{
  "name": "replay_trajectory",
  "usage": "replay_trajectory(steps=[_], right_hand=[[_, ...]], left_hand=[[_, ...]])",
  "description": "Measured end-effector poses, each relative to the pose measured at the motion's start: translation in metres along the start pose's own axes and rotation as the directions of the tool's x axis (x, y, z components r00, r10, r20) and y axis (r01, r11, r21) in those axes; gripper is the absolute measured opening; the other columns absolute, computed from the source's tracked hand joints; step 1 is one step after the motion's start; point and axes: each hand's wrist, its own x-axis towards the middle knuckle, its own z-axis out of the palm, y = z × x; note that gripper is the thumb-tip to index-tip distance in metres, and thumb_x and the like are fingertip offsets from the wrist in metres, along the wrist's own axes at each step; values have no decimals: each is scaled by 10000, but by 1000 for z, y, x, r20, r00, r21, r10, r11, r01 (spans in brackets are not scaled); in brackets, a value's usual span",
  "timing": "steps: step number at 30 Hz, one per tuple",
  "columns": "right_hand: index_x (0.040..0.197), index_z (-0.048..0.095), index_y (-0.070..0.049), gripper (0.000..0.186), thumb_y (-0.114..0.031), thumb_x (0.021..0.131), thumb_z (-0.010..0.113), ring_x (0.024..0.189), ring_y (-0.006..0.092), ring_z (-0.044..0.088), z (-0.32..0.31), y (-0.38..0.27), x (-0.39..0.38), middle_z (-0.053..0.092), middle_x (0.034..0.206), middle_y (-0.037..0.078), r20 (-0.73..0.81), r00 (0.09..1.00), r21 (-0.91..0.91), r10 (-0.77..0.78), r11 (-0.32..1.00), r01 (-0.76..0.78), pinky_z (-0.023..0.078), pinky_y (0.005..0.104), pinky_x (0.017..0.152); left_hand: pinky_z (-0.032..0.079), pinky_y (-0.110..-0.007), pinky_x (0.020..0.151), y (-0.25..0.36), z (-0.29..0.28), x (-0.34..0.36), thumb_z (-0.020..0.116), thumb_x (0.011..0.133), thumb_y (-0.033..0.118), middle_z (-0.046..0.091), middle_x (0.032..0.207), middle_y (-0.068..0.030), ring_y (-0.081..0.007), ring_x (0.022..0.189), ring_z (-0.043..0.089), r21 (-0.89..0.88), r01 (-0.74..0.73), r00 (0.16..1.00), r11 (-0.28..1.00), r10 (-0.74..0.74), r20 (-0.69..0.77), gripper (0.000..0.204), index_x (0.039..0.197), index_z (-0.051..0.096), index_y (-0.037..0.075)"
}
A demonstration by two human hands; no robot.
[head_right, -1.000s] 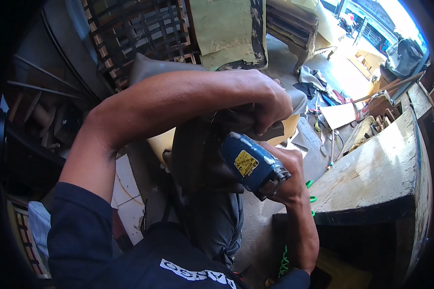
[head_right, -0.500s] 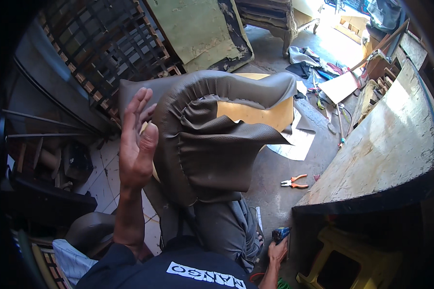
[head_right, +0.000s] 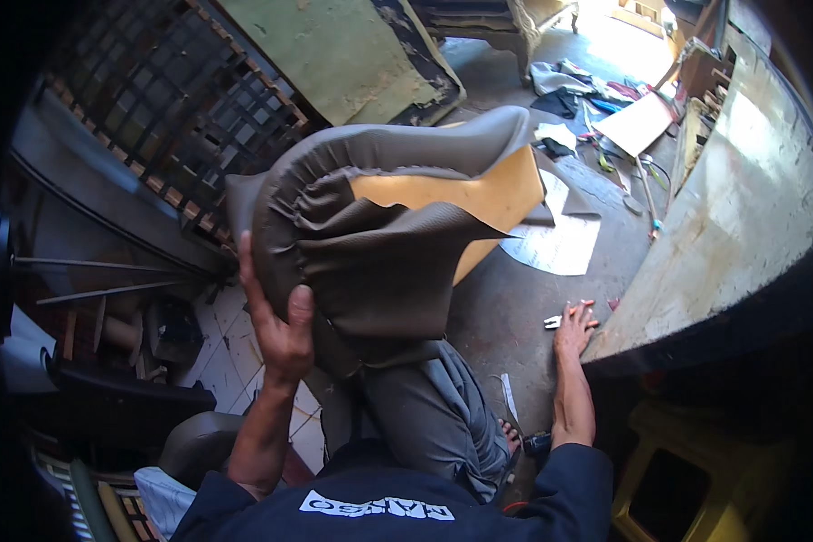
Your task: The person trims leather upholstery on a chair frame using scissors, stretches the cover over the foam cushion by hand, and fastens it to the frame using a pneumatic staple gun.
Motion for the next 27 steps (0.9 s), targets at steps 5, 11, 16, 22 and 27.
replay_trajectory(steps=[5, 11, 16, 22, 27], right_hand=[[1251, 658, -146, 316, -258, 960, 606, 1250, 297, 538, 11, 25, 31, 593, 1323, 85, -18, 992, -283, -124, 952, 114, 420, 540, 1072], [1160, 590, -12, 466, -381, 880, 644, 855, 315, 705, -60, -30, -33, 680, 854, 175, 206, 956, 802, 207, 524, -286, 572, 462, 783], [1359, 381, -59, 453, -45, 931, 528, 795, 136, 592, -252, -110, -156, 595, 1108, 117, -76, 991, 988, 109, -125, 90, 543, 284, 591], [1137, 583, 6, 422, 139, 738, 545, 988, 373, 675, -412, -121, -232, 637, 1205, 203, -643, 690, 553, -331, 423, 718, 551, 425, 864], [1109, 611, 1, 452, 70, 663, 594, 1040, 449, 650, -443, -131, -230, 637, 1230, 211, -585, 662, 356, -469, 584, 729, 553, 490, 871]], left_hand=[[303, -448, 1222, -31, 10, -69, 672, 982, 431, 317, 1612, -297, -385, 1475, 385, 112, 25, 1000, 993, -25, 2, 1026, 1653, 35, -10], [264, -455, 1230, -42, 9, -55, 647, 964, 544, 279, 1617, -263, -345, 1495, 331, -111, 54, 998, 992, -48, 49, 1084, 1640, 23, -30], [304, -457, 1219, -50, -13, -30, 695, 949, 521, 338, 1588, -276, -358, 1466, 391, -288, 26, 998, 957, -6, 70, 1086, 1634, 68, -41], [325, -456, 1210, -55, 5, -21, 713, 913, 616, 357, 1591, -261, -360, 1474, 389, -501, 107, 991, 859, -48, 129, 1132, 1646, 118, -7], [350, -480, 1192, -59, 10, -21, 725, 883, 659, 382, 1568, -277, -409, 1447, 422, -411, 93, 993, 907, -51, 111, 1139, 1641, 184, 3]])
